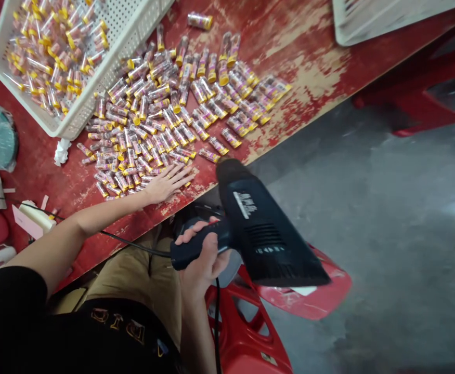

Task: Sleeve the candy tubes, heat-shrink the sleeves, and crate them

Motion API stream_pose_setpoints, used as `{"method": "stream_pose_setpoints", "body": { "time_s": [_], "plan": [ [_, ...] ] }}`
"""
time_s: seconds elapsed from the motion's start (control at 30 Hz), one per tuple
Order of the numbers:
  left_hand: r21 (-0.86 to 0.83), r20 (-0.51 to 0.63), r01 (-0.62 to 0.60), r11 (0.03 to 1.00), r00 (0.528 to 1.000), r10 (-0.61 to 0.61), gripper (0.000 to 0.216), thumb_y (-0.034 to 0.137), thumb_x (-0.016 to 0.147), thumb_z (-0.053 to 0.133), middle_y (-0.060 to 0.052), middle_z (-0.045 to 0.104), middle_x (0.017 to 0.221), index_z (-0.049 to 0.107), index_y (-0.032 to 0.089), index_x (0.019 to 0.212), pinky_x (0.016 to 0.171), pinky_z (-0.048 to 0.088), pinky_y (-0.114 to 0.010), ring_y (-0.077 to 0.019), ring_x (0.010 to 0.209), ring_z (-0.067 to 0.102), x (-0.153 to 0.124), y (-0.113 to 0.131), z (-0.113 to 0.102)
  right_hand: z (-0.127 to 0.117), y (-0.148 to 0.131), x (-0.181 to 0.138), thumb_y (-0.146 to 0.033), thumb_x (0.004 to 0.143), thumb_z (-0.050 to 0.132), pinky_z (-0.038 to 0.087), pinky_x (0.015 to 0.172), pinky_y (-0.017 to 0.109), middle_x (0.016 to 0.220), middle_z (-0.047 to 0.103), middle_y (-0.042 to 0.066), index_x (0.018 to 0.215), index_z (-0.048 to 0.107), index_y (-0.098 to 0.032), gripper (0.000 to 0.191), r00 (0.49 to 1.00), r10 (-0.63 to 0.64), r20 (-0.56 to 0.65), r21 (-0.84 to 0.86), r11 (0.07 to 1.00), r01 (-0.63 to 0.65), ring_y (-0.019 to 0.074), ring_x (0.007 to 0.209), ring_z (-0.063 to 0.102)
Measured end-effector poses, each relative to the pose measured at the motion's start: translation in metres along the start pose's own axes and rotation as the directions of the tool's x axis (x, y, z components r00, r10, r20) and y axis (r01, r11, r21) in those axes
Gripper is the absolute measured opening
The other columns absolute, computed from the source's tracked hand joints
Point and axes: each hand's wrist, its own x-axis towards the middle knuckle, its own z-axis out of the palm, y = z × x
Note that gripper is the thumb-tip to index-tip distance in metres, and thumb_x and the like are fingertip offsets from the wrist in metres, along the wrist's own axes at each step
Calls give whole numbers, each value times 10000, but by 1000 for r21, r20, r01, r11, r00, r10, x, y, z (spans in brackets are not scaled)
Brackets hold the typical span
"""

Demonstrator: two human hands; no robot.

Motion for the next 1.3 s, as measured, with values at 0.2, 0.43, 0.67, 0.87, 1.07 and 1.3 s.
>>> {"method": "stream_pose_setpoints", "body": {
  "time_s": [0.2, 0.43, 0.67, 0.87, 1.07, 1.3],
  "plan": [
    [-83, -32, 220, 972, 974, -223, 568, 273, 1050, 282, -142, 284, 1690, 329, 181, 1609, 1291, 152, -548, -254, 1607, 123, -115, -14, -5, -7, 28, -11, -507, 799, 751, 461, 460, 215, 771, 614, -32, 1015, 596, -216, 394, 874, 405, 267, -174, 913, -369, 78, 529, 529],
    [-195, -176, 552, 811, 794, -582, 905, 661, 993, 344, -265, 151, 1699, 110, 81, 1647, 1272, 116, -565, -344, 1610, 59, -170, -38, -2, -2, 47, -14, -546, 838, 705, 434, 435, 203, 605, 567, -57, 884, 569, -194, 380, 795, 496, 349, -347, 856, -382, 87, 464, 526],
    [-222, -204, 513, 829, 807, -554, 1089, 805, 898, 396, -272, 141, 1699, 59, 96, 1653, 1273, 83, -560, -361, 1606, 81, -150, -45, -2, -4, 44, -22, -513, 834, 726, 441, 430, 200, 749, 628, -45, 984, 564, -209, 375, 821, 459, 339, -311, 878, -363, 74, 486, 536],
    [-214, -219, 444, 870, 846, -486, 868, 644, 999, 338, -235, 188, 1702, 110, 119, 1653, 1279, 90, -556, -329, 1606, 119, -130, -54, -19, 9, 38, -5, -492, 831, 720, 464, 465, 218, 749, 597, -42, 963, 550, -216, 350, 912, 301, 280, -196, 947, -253, 82, 517, 526],
    [-122, -294, 325, 938, 891, -347, 606, 377, 1062, 162, -131, 228, 1717, 278, 171, 1620, 1288, 100, -531, -259, 1617, 67, 25, -81, -62, 50, 16, 33, -444, 882, 649, 504, 568, 255, 903, 543, -12, 1110, 547, -276, 301, 986, -150, -73, 160, 974, 160, 103, 643, 522],
    [-43, -317, -78, 996, 947, 60, 587, 392, 1068, 213, -136, 320, 1679, 370, 156, 1582, 1277, 86, -565, -286, 1594, 180, 318, -70, -86, 71, 11, 56, -428, 937, 584, 468, 533, 258, 920, 497, 2, 1133, 601, -287, 242, 944, -261, -200, 288, 906, 311, 104, 623, 462]
  ]
}}
